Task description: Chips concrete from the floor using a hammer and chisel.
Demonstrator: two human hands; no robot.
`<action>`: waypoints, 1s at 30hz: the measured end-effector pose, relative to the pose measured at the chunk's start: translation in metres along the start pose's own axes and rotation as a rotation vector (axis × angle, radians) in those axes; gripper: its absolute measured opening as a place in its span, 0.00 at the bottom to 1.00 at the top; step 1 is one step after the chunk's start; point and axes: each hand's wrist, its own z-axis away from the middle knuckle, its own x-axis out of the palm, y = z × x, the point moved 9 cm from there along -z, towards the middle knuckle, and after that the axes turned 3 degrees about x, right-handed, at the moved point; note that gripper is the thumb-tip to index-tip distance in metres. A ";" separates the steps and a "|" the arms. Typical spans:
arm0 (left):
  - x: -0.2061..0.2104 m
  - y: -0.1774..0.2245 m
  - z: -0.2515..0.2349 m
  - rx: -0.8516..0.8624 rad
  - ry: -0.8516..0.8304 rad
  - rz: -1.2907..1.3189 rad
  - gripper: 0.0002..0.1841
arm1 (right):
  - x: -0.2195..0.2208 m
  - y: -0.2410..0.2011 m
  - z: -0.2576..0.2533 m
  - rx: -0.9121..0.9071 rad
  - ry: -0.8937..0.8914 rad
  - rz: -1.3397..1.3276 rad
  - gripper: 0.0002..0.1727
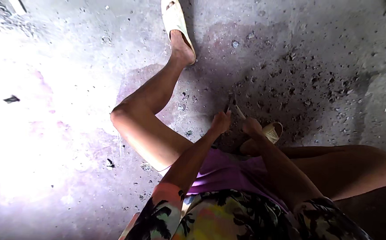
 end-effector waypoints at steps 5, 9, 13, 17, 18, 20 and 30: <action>-0.016 0.011 0.026 0.037 0.189 0.076 0.30 | 0.002 0.000 -0.003 0.025 -0.017 0.002 0.22; 0.006 -0.001 0.005 0.013 0.017 -0.006 0.32 | 0.000 -0.001 -0.009 -0.009 -0.008 0.003 0.29; -0.026 0.017 0.007 0.024 0.089 0.052 0.32 | -0.005 -0.001 -0.013 -0.011 -0.044 0.062 0.27; -0.024 0.018 0.018 0.035 0.221 0.081 0.30 | -0.012 -0.002 -0.021 -0.060 -0.034 0.101 0.28; -0.011 0.009 0.014 0.035 0.161 0.049 0.30 | -0.012 -0.003 -0.020 -0.065 -0.032 0.110 0.27; 0.004 -0.005 0.003 -0.005 -0.019 0.005 0.31 | -0.009 -0.003 -0.021 -0.072 -0.025 0.136 0.28; 0.002 0.000 0.017 0.034 0.134 0.099 0.31 | -0.013 -0.003 -0.033 -0.083 -0.015 0.075 0.31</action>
